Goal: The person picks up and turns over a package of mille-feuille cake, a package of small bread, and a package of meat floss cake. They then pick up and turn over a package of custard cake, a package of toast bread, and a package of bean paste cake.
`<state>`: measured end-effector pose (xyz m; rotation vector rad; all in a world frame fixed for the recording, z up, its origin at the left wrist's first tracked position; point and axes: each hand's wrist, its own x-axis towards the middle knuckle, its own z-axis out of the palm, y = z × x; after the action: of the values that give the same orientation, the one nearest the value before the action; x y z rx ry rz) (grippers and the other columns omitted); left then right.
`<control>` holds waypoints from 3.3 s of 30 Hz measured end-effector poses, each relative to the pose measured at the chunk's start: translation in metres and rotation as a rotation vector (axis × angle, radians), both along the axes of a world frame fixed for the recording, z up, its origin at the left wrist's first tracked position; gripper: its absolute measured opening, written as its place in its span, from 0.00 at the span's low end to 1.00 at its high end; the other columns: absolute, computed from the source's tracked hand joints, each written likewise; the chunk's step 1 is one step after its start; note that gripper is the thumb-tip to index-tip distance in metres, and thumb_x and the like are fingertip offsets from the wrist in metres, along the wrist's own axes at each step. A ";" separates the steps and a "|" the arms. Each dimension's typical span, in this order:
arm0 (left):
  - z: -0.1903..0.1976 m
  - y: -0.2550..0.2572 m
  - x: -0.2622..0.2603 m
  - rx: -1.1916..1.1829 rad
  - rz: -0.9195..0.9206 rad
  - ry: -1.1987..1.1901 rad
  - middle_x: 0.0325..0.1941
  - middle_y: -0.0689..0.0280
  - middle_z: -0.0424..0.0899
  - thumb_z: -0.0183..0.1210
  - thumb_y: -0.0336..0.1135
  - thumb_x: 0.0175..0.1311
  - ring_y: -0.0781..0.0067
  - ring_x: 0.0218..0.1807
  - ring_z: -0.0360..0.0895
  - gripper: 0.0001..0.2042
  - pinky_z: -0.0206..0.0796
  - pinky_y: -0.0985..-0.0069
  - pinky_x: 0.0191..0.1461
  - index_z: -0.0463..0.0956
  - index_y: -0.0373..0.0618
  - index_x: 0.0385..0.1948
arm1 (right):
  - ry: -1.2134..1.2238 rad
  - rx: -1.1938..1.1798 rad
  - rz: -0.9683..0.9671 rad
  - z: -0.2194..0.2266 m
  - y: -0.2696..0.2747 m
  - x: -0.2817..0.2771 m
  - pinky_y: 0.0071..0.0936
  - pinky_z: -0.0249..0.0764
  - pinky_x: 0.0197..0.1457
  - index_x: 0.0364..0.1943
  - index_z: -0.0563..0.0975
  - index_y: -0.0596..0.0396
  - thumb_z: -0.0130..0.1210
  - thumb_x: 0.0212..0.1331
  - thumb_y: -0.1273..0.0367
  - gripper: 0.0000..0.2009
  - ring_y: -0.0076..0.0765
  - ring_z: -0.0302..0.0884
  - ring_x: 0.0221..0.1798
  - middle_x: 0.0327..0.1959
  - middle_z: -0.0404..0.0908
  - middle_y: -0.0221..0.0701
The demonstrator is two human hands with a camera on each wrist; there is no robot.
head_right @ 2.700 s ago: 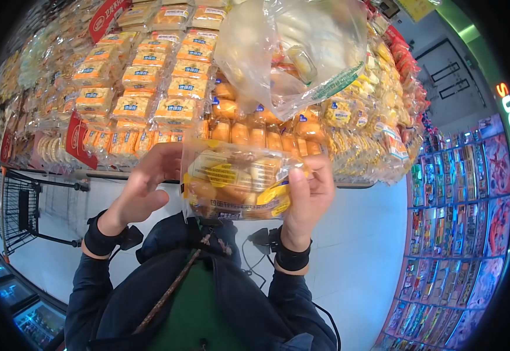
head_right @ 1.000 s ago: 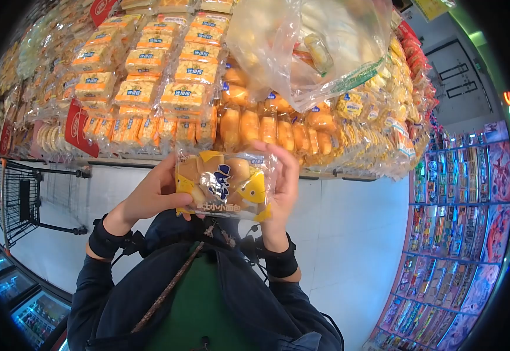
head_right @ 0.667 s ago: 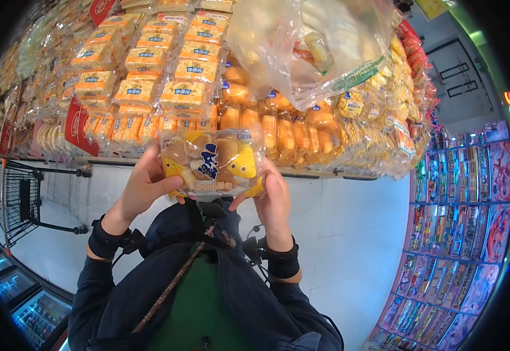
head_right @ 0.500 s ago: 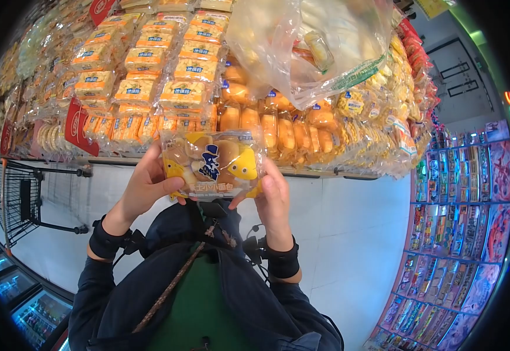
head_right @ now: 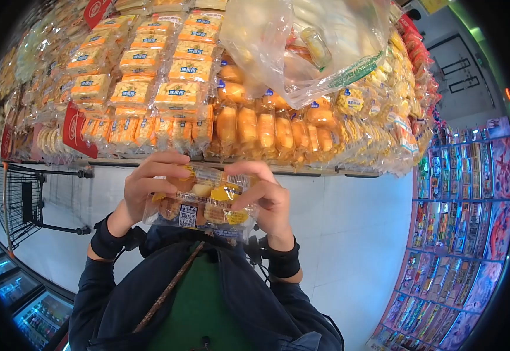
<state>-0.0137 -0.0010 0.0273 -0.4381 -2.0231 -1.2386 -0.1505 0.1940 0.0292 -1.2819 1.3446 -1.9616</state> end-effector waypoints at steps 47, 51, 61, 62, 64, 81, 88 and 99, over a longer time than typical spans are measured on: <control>-0.045 0.010 0.005 1.375 -1.065 -0.843 0.35 0.52 0.75 0.45 0.55 0.60 0.67 0.29 0.73 0.27 0.64 0.80 0.28 0.66 0.38 0.47 | 0.111 0.367 0.161 0.007 -0.027 0.014 0.29 0.64 0.55 0.52 0.67 0.59 0.64 0.42 0.75 0.28 0.29 0.70 0.53 0.50 0.73 0.34; -0.025 0.019 0.009 1.085 -0.703 -0.750 0.41 0.54 0.76 0.52 0.45 0.61 0.66 0.38 0.76 0.22 0.69 0.76 0.38 0.65 0.38 0.51 | -0.134 0.296 0.099 -0.003 -0.022 0.014 0.25 0.66 0.52 0.49 0.69 0.60 0.63 0.42 0.79 0.25 0.26 0.71 0.50 0.47 0.74 0.32; -0.013 -0.019 0.015 1.384 -0.403 -0.735 0.55 0.62 0.69 0.44 0.32 0.66 0.70 0.53 0.70 0.22 0.72 0.69 0.46 0.55 0.44 0.62 | -0.133 0.486 -0.027 -0.007 -0.013 0.001 0.17 0.70 0.40 0.48 0.70 0.57 0.61 0.42 0.83 0.25 0.19 0.73 0.40 0.45 0.75 0.29; -0.013 -0.019 0.016 1.289 -0.381 -0.741 0.54 0.62 0.69 0.44 0.30 0.66 0.71 0.53 0.70 0.22 0.73 0.69 0.45 0.54 0.44 0.62 | -0.129 0.492 -0.033 -0.008 -0.013 0.001 0.17 0.70 0.39 0.48 0.70 0.57 0.61 0.41 0.84 0.25 0.18 0.73 0.40 0.45 0.74 0.29; -0.012 -0.015 0.017 0.994 -0.256 -0.753 0.54 0.63 0.69 0.45 0.26 0.64 0.71 0.53 0.70 0.23 0.75 0.70 0.44 0.53 0.44 0.62 | -0.144 0.441 -0.091 -0.006 -0.013 0.002 0.17 0.69 0.41 0.49 0.69 0.57 0.61 0.41 0.84 0.26 0.18 0.72 0.40 0.46 0.74 0.29; -0.026 -0.013 0.017 1.228 -0.311 -0.553 0.56 0.63 0.67 0.43 0.22 0.63 0.68 0.56 0.69 0.23 0.73 0.67 0.49 0.54 0.46 0.60 | -0.302 0.209 0.061 -0.001 -0.017 0.010 0.19 0.70 0.42 0.56 0.63 0.60 0.49 0.51 0.86 0.24 0.24 0.72 0.41 0.48 0.72 0.34; -0.022 -0.016 0.017 1.140 -0.281 -0.577 0.54 0.64 0.70 0.44 0.23 0.63 0.71 0.51 0.73 0.22 0.75 0.70 0.45 0.55 0.45 0.60 | -0.213 0.248 0.056 -0.003 -0.012 0.006 0.22 0.70 0.43 0.52 0.66 0.61 0.47 0.52 0.85 0.20 0.25 0.73 0.40 0.44 0.73 0.33; -0.020 -0.012 0.015 1.107 -0.186 -0.586 0.47 0.65 0.74 0.46 0.24 0.62 0.76 0.42 0.76 0.21 0.75 0.78 0.38 0.58 0.43 0.58 | -0.303 0.200 0.147 -0.008 -0.009 0.005 0.25 0.70 0.46 0.52 0.66 0.64 0.47 0.58 0.66 0.20 0.29 0.73 0.44 0.45 0.73 0.35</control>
<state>0.0013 -0.0134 0.0071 0.3238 -1.3632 -2.5423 -0.1457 0.1854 0.0214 -0.9199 1.2239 -1.7847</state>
